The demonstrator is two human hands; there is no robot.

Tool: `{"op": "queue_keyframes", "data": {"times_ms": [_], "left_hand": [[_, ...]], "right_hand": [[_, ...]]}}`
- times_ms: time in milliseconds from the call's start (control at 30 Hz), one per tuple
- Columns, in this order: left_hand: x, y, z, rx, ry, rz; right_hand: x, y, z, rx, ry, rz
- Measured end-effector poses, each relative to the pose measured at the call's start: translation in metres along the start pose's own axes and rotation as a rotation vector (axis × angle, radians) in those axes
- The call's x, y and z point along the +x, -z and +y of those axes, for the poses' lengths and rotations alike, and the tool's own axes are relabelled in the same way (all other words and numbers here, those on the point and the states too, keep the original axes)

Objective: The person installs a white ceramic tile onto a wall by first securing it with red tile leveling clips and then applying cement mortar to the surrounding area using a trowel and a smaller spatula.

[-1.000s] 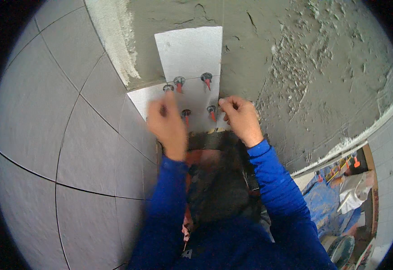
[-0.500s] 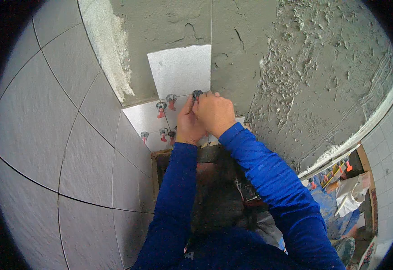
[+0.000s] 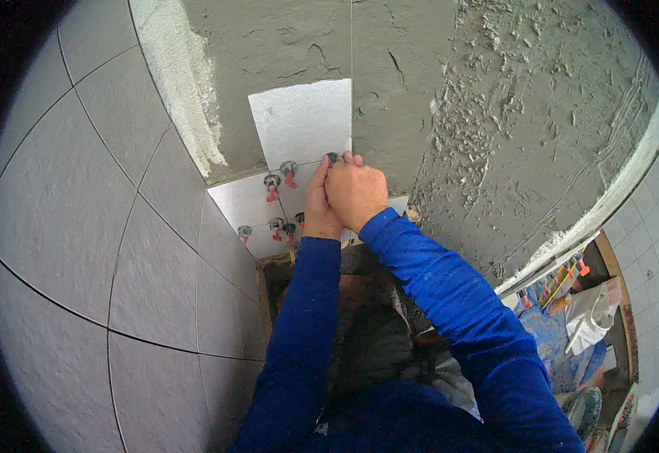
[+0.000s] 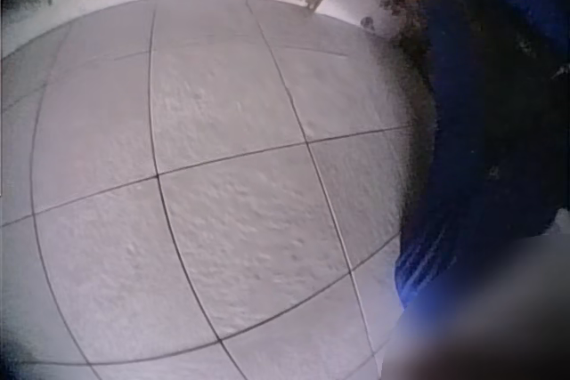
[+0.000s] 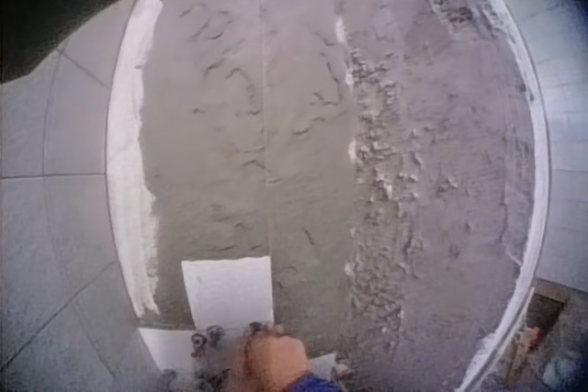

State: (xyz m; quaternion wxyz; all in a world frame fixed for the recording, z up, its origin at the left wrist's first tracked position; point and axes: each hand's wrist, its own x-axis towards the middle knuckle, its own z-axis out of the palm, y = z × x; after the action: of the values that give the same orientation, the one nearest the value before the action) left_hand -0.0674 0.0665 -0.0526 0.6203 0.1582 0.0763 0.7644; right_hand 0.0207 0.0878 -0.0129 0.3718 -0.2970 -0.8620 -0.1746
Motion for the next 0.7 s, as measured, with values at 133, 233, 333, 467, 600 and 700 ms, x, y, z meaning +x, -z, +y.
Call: {"op": "queue_keyframes", "data": {"times_ms": [133, 233, 333, 467, 600, 700], "left_hand": [[0.0, -0.005, 0.002, 0.101, -0.032, 0.115], [0.003, -0.009, 0.006, 0.082, 0.017, 0.084], [0.002, -0.013, 0.01, 0.097, 0.043, 0.115], [0.0, -0.014, 0.01, 0.203, -0.013, 0.15], [-0.016, -0.003, 0.017, 0.242, 0.051, 0.091], [-0.046, 0.014, 0.019, 0.281, -0.04, 0.106]], "right_hand": [[0.0, 0.003, -0.002, 0.036, -0.045, -0.087], [0.003, 0.008, -0.003, 0.017, -0.049, -0.145], [0.006, 0.015, -0.004, 0.028, -0.049, -0.2], [0.007, 0.02, -0.002, 0.016, -0.026, -0.249], [0.004, 0.028, -0.006, 0.101, -0.162, -0.308], [-0.009, 0.044, -0.008, 0.292, -0.26, -0.346]]}}
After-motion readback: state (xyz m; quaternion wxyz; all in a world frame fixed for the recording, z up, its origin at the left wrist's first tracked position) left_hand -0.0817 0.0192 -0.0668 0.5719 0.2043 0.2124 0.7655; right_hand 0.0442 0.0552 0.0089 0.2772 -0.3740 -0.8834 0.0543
